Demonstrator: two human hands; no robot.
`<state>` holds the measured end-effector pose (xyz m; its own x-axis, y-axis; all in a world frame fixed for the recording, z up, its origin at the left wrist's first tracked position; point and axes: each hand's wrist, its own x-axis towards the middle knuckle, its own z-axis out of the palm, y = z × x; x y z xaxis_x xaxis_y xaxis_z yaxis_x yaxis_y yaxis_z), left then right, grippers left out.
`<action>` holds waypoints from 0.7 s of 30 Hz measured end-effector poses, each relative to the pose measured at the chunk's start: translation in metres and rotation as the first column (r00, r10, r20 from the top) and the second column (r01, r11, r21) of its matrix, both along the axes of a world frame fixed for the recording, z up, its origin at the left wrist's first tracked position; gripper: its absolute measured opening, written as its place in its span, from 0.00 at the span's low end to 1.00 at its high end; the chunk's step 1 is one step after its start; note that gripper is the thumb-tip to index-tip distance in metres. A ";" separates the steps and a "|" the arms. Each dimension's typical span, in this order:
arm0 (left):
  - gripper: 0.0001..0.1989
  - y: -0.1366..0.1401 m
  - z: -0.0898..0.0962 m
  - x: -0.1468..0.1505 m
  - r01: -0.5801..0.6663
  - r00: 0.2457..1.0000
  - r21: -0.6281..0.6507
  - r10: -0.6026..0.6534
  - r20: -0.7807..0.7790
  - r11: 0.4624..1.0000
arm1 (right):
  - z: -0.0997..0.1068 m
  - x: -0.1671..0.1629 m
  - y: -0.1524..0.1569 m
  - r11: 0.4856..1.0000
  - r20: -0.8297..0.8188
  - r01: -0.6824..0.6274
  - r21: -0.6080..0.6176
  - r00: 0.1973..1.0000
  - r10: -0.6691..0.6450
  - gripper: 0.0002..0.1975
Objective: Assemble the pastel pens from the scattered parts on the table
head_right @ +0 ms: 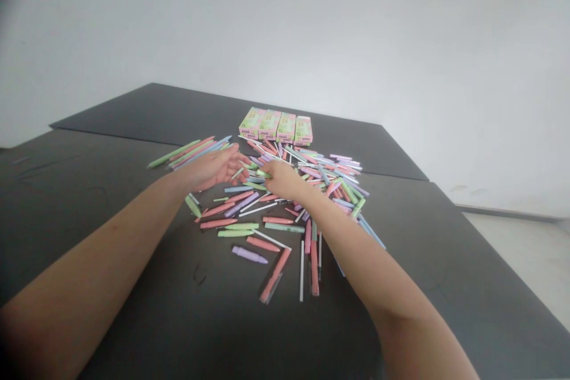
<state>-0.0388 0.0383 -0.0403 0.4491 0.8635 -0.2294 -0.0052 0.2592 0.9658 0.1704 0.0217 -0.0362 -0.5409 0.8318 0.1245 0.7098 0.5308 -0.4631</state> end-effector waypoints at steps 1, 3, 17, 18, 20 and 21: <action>0.21 0.001 -0.001 0.000 -0.004 1.000 0.005 0.004 -0.005 1.000 | -0.002 -0.002 0.003 1.000 -0.030 -0.003 -0.023 1.000 0.002 0.09; 0.15 0.002 -0.002 0.000 -0.002 1.000 0.020 0.002 -0.017 1.000 | -0.006 -0.005 0.008 0.990 -0.144 0.010 -0.140 0.989 -0.030 0.10; 0.11 0.000 -0.002 -0.001 0.044 0.971 0.285 0.026 -0.239 0.957 | -0.009 0.000 0.005 0.797 -0.616 -0.178 -0.577 0.736 -0.281 0.13; 0.12 0.001 -0.003 -0.002 0.069 0.956 0.332 0.033 -0.292 0.941 | -0.009 0.001 0.005 0.824 -0.570 -0.133 -0.551 0.781 -0.255 0.13; 0.12 0.005 -0.005 -0.004 0.126 0.919 0.410 0.049 -0.390 0.903 | -0.009 0.002 0.003 0.869 -0.476 -0.075 -0.490 0.858 -0.194 0.12; 0.12 0.006 -0.007 -0.005 0.149 0.901 0.438 0.060 -0.429 0.886 | -0.009 0.001 0.002 0.887 -0.441 -0.069 -0.456 0.883 -0.158 0.11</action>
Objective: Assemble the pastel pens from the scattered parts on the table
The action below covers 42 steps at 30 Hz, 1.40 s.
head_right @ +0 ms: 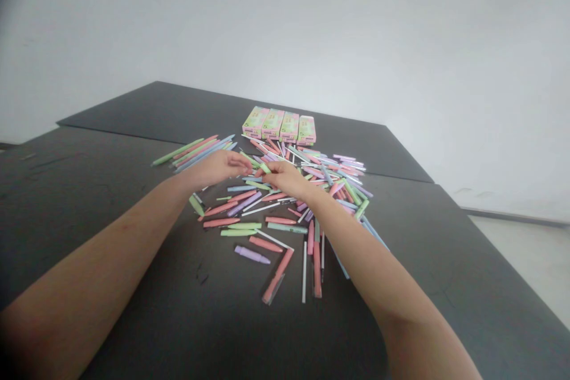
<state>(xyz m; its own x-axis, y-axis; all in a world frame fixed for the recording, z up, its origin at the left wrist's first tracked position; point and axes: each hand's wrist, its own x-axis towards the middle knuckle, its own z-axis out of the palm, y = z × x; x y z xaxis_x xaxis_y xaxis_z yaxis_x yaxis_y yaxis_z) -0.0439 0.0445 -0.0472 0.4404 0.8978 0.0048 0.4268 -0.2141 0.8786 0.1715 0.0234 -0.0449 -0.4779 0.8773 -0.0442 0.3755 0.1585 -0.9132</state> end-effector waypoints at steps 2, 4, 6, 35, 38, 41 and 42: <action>0.13 0.003 -0.002 -0.001 0.006 0.998 0.055 -0.003 -0.059 0.998 | 0.001 -0.005 -0.004 0.996 0.070 -0.048 0.080 0.997 0.042 0.11; 0.14 0.004 -0.004 -0.002 0.019 0.996 0.073 -0.013 -0.084 0.997 | 0.002 -0.014 -0.009 0.983 0.147 -0.096 0.158 0.986 0.073 0.11; 0.15 0.006 -0.005 -0.002 0.056 0.993 0.059 -0.049 -0.108 0.997 | 0.003 -0.027 -0.014 0.958 0.252 -0.160 0.238 0.963 0.098 0.10; 0.17 -0.007 0.011 0.002 0.033 0.999 0.051 -0.035 0.042 0.998 | 0.005 -0.043 -0.003 0.982 0.065 0.149 0.119 0.985 -0.158 0.16; 0.16 -0.011 0.017 0.006 0.085 0.991 0.066 -0.091 0.103 0.994 | 0.003 -0.043 -0.005 0.986 -0.202 0.163 -0.042 0.965 -0.168 0.13; 0.15 -0.011 0.017 0.008 0.045 0.986 0.105 -0.061 0.152 0.993 | 0.004 -0.044 -0.009 0.977 -0.381 0.176 -0.117 0.901 -0.208 0.12; 0.15 -0.010 0.016 0.008 0.024 0.984 0.113 -0.044 0.174 0.993 | 0.004 -0.044 -0.009 0.977 -0.407 0.174 -0.125 0.889 -0.211 0.12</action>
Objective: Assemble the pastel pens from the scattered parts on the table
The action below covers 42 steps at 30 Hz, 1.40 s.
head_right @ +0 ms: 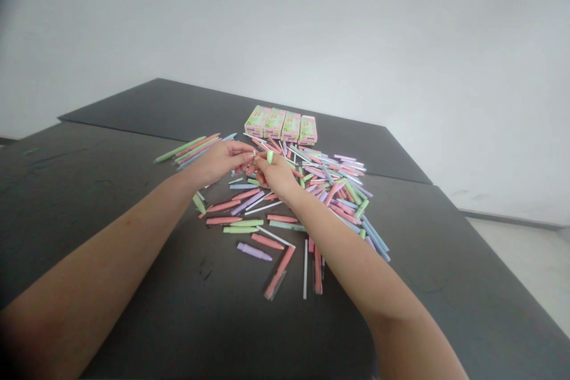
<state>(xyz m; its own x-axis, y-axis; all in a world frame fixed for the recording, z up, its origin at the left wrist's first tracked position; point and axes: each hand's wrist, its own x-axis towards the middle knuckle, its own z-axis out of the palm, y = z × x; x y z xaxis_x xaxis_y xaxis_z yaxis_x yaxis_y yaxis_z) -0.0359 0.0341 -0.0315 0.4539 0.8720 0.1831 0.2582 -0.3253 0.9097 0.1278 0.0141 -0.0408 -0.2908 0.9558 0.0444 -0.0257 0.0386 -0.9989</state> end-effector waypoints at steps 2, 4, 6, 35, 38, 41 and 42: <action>0.13 0.002 -0.004 0.001 -0.028 0.998 0.000 0.028 0.063 1.000 | 0.000 0.001 0.000 1.000 -0.022 -0.013 0.006 1.000 0.013 0.13; 0.12 0.003 -0.009 0.002 -0.023 0.988 -0.026 0.027 0.153 0.999 | -0.001 0.003 0.001 0.999 -0.031 -0.029 0.029 0.999 0.030 0.15; 0.11 0.003 -0.011 0.004 0.006 0.965 -0.072 0.013 0.260 0.997 | -0.002 0.004 0.003 0.998 -0.031 -0.038 0.058 0.999 0.040 0.16; 0.11 0.015 -0.007 -0.009 -0.389 0.914 0.152 0.401 -0.060 0.909 | -0.008 -0.031 0.031 0.820 0.927 -0.449 0.355 0.281 -0.248 0.12; 0.10 0.018 -0.009 -0.009 -0.364 0.928 0.140 0.371 -0.024 0.921 | -0.009 -0.035 0.031 0.836 0.939 -0.438 0.330 0.241 -0.245 0.13; 0.09 0.018 -0.011 -0.007 -0.330 0.944 0.090 0.329 0.025 0.940 | -0.011 -0.036 0.032 0.830 0.940 -0.448 0.332 0.233 -0.250 0.15; 0.09 0.018 -0.011 -0.007 -0.323 0.946 0.072 0.320 0.046 0.944 | -0.011 -0.035 0.032 0.826 0.942 -0.460 0.325 0.234 -0.240 0.15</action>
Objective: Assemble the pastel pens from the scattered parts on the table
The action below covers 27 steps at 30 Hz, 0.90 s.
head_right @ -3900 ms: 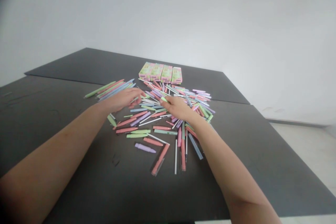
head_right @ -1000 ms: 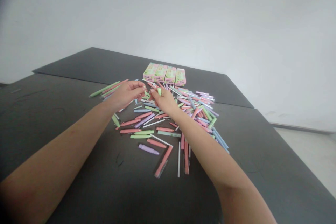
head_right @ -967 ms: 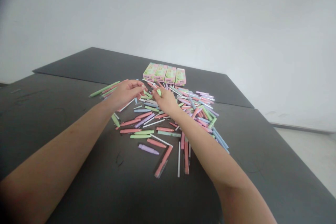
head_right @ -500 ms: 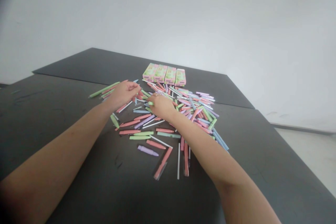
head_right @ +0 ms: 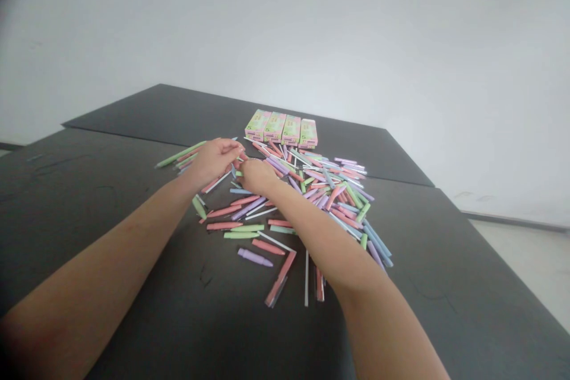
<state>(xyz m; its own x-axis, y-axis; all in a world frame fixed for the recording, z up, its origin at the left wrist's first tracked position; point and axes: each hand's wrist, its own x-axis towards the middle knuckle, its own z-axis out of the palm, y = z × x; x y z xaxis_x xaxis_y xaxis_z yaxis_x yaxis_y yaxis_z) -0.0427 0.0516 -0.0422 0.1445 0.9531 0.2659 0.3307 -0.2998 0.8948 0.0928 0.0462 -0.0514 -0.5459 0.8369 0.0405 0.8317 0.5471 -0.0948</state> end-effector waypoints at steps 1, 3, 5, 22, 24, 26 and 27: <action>0.09 -0.001 0.000 0.000 0.007 1.000 -0.009 -0.007 0.029 1.000 | 0.001 0.001 0.000 1.000 -0.004 -0.016 -0.008 1.000 0.016 0.14; 0.09 -0.003 0.001 0.001 0.021 0.996 -0.026 -0.019 0.090 0.999 | 0.005 0.008 -0.002 0.999 -0.048 -0.026 -0.026 0.999 0.025 0.13; 0.10 -0.005 0.003 0.001 0.037 0.991 -0.034 -0.032 0.132 0.999 | 0.011 0.020 -0.006 0.999 -0.172 -0.003 -0.046 0.985 -0.005 0.11; 0.13 -0.049 0.030 0.042 0.499 0.853 -0.077 -0.473 0.221 0.863 | 0.030 0.099 -0.070 0.933 -0.962 -0.236 -0.273 0.093 -0.258 0.13; 0.12 -0.051 0.031 0.044 0.508 0.848 -0.079 -0.482 0.220 0.858 | 0.030 0.103 -0.070 0.944 -0.970 -0.221 -0.244 0.075 -0.233 0.13; 0.11 -0.052 0.032 0.044 0.508 0.849 -0.069 -0.485 0.209 0.859 | 0.030 0.106 -0.070 0.949 -0.973 -0.217 -0.229 0.077 -0.217 0.14; 0.10 -0.052 0.032 0.044 0.509 0.849 -0.063 -0.488 0.205 0.859 | 0.031 0.108 -0.070 0.949 -0.974 -0.219 -0.226 0.083 -0.213 0.14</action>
